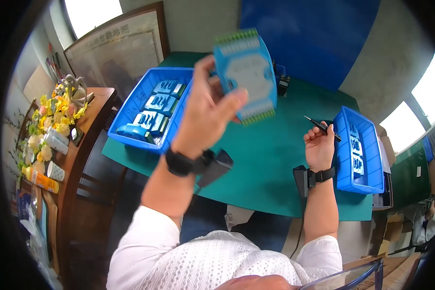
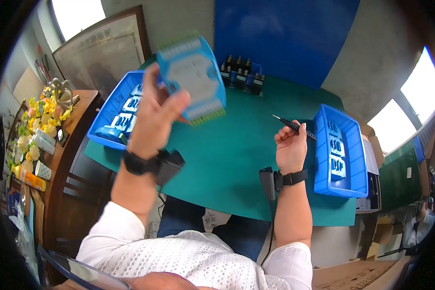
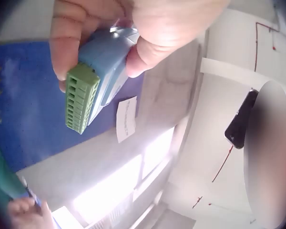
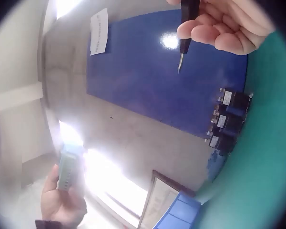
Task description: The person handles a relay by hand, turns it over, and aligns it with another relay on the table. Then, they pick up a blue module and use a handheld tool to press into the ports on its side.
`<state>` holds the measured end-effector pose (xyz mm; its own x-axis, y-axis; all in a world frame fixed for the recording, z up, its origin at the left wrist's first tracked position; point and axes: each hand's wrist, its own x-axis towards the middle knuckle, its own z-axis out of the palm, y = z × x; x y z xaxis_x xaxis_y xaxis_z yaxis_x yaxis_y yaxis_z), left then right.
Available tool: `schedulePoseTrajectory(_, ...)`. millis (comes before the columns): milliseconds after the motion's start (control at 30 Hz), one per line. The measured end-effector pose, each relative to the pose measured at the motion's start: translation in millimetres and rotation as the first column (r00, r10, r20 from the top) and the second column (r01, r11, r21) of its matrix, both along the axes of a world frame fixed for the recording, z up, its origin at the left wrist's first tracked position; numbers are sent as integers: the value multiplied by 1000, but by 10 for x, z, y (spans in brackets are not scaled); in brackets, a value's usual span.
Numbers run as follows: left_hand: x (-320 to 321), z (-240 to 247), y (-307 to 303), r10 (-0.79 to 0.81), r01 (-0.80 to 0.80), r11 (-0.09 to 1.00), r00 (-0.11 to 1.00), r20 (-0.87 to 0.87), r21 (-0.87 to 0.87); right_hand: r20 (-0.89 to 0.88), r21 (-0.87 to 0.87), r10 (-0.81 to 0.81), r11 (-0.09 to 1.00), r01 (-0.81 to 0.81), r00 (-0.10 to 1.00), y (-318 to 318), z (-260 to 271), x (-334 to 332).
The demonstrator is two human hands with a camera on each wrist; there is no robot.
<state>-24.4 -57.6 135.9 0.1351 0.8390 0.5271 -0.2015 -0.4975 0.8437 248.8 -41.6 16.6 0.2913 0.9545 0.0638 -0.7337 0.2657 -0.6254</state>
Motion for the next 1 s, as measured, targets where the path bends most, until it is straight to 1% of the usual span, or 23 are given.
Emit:
schedulePoseTrajectory(33, -120, 160, 34, 74, -72, 996, 996, -56, 46, 5, -12, -9, 1000, 9, 1000, -1, -3, 7)
schedulePoseTrajectory(67, -258, 292, 120, 155, -143, 986, 977, -147, 91, 9, -21, -15, 1000, 15, 1000, 3, -1, 7)
schedulePoseTrajectory(100, -415, 411, 226, 238, -210, 968, 942, -236, 139, 10, -31, -20, 999, 20, 1000, 2, 4, 1)
schedulePoseTrajectory(167, -775, 550, 473, 324, -278, 946, 824, -464, 167, 17, -29, -18, 999, 18, 1000, -5, 14, -11)
schedulePoseTrajectory(233, -1221, 616, 724, 164, -256, 967, 640, -751, -7, 22, -23, -19, 1000, 19, 1000, -11, 22, -14)
schedulePoseTrajectory(300, -1468, 476, 863, 99, -386, 914, 517, -851, -128, 30, -14, -10, 1000, 11, 999, -14, 37, -26)
schedulePoseTrajectory(333, -1540, 399, 867, 69, -423, 898, 407, -911, -121, 26, -11, 0, 1000, 1, 1000, -13, 32, -23)
schedulePoseTrajectory(367, -1593, 321, 876, 34, -456, 884, 292, -956, -108, 22, -6, 6, 1000, -6, 1000, -12, 17, -11)
schedulePoseTrajectory(433, -1651, 120, 863, -61, -440, 889, 164, -985, -128, 29, 7, 11, 1000, -11, 1000, -2, 27, -2)
schedulePoseTrajectory(533, -1568, -22, 804, -154, -421, 890, 77, -985, -173, 33, 7, 22, 1000, -23, 999, -23, 31, -5)
schedulePoseTrajectory(567, -1563, -90, 823, -136, -370, 917, 67, -988, -151, 24, -1, 28, 1000, -28, 999, -8, 28, -15)
schedulePoseTrajectory(600, -1567, -101, 816, -163, -385, 908, 43, -986, -167, 21, -13, 16, 1000, -16, 1000, -10, 22, -4)
schedulePoseTrajectory(633, -1603, -163, 857, -128, -351, 930, -26, -991, -111, -37, 34, 64, 997, -63, 997, -19, 5, 2)
schedulePoseTrajectory(667, -1691, -285, 954, -77, -319, 946, -78, -994, -49, 30, 69, 35, 997, -37, 999, -64, 46, -55)
schedulePoseTrajectory(700, -1548, -136, 867, -237, -371, 901, 16, -971, -226, -12, 124, 65, 990, -63, 998, -15, -36, -42)
schedulePoseTrajectory(733, -1942, -567, 1214, -28, -229, 973, -72, -997, -11, 48, -4, -45, 999, 45, 998, -60, 43, -117)
schedulePoseTrajectory(767, -1626, -291, 976, -226, -343, 907, 92, -970, -244, 9, 0, -7, 1000, 7, 1000, -1, 3, -113)
schedulePoseTrajectory(800, -1709, -376, 1042, -266, -374, 866, 214, -940, -331, 67, -36, -49, 998, 52, 997, 4, 13, -163)
schedulePoseTrajectory(833, -1691, -378, 1039, -293, -431, 821, 246, -924, -375, 63, -63, -42, 997, 46, 997, -20, 73, -166)
schedulePoseTrajectory(900, -1865, -568, 1161, -353, -372, 794, 363, -862, -482, 24, -53, -18, 998, 19, 1000, -10, 66, -184)
schedulePoseTrajectory(967, -1721, -454, 1048, -381, -374, 784, 341, -860, -496, 22, -52, -3, 999, 4, 1000, 17, 61, -190)
schedulePoseTrajectory(1000, -1786, -495, 1084, -394, -375, 761, 381, -836, -529, 28, -45, -1, 999, 2, 1000, 14, 59, -185)
